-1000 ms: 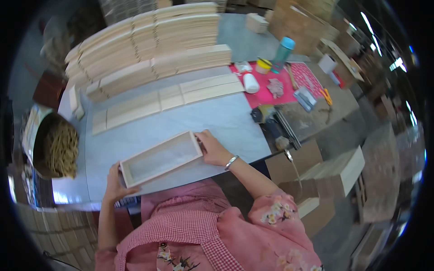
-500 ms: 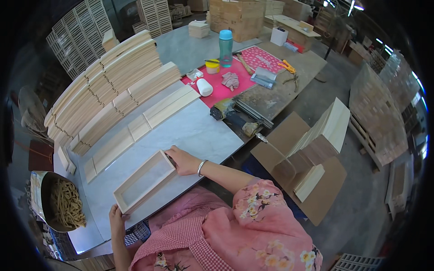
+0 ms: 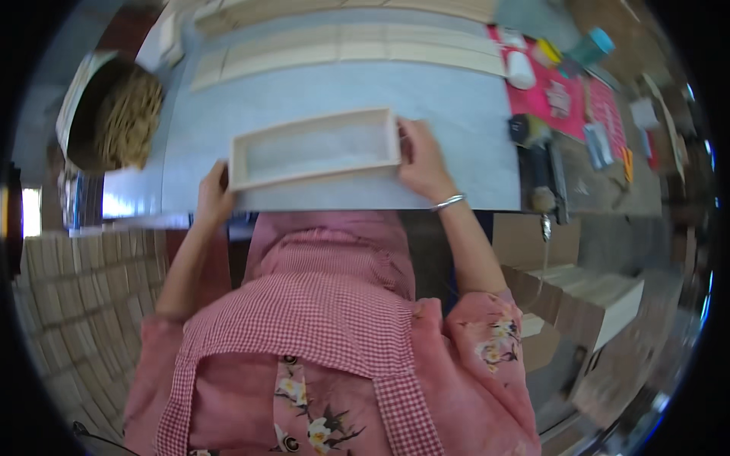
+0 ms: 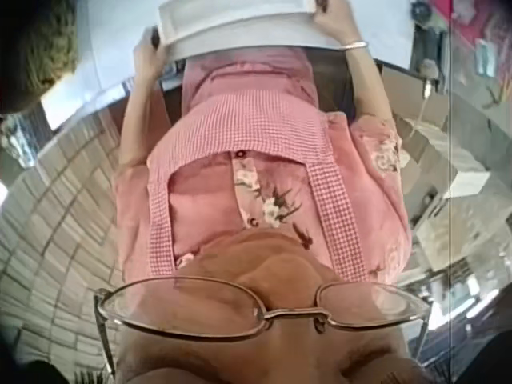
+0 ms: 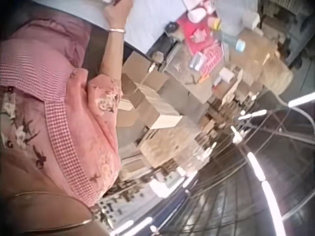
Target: Assembling wooden boxes using a pneumatic nail gun and wood glue.
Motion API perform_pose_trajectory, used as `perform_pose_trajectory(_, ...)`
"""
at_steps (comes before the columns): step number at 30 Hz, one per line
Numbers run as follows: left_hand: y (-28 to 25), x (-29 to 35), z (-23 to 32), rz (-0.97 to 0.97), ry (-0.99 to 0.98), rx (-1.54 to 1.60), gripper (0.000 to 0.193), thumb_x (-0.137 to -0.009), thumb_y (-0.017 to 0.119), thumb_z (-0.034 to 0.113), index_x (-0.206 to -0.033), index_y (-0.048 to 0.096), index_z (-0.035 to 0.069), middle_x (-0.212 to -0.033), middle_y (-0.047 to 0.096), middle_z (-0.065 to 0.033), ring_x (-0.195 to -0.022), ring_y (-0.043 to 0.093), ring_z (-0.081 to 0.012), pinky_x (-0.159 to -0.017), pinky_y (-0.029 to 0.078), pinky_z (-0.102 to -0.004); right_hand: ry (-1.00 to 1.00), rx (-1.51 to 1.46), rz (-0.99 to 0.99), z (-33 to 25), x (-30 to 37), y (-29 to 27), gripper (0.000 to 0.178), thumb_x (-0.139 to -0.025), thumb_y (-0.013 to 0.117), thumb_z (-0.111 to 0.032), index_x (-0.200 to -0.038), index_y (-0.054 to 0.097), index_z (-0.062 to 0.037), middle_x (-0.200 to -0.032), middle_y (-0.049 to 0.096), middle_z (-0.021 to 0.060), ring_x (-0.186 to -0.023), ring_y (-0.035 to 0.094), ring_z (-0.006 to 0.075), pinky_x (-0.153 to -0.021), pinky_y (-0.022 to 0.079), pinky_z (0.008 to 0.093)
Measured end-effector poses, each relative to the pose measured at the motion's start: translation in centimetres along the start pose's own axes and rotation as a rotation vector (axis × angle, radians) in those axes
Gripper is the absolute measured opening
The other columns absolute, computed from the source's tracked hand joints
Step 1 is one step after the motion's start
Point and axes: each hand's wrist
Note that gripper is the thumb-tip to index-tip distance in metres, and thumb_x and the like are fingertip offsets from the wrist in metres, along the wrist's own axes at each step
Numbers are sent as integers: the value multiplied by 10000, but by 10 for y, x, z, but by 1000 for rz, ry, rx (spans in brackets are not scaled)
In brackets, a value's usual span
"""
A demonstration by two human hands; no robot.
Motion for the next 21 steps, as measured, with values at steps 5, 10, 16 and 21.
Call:
perform_pose_trajectory(5, -3, 12, 7, 118, -114, 660, 265, -919, 613, 135, -1151, 611, 6, -994, 634, -105, -863, 568, -198, -814, 483, -317, -50, -192, 95, 0, 3, 11, 480, -814, 579, 103, -1279, 587, -20, -1151, 567, 93, -885, 591, 195, -769, 490, 267)
perform_pose_trajectory(10, -17, 16, 7, -10, -196, 754, 285, -916, 649, 126, -1179, 621, 22, -1048, 636, -83, -938, 565, -171, -874, 467, -289, 232, -333, 2, -20, 23, -10, 343, -896, 611, 11, -1237, 586, 17, -1102, 609, 72, -908, 584, 165, -829, 495, 252)
perform_pose_trajectory(16, -30, -3, -6, -208, -263, 837, 314, -880, 682, 72, -1187, 618, 46, -1082, 640, -55, -974, 575, -144, -913, 448, -257, 267, -357, -108, -33, 23, -10, 346, -930, 594, -64, -1263, 540, 11, -1055, 607, 75, -842, 567, 150, -762, 490, 247)
perform_pose_trajectory(21, -36, -18, -16, -343, -238, 834, 358, -837, 720, 36, -1180, 617, 38, -1062, 638, -87, -939, 588, -167, -887, 474, -278, 387, -535, -134, -36, 20, -14, 353, -911, 606, -57, -1248, 513, -12, -1022, 584, 53, -839, 535, 135, -719, 462, 235)
Point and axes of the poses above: each hand's wrist, its own x-axis away from the middle knuckle, its own y-axis out of the palm, z = x × y
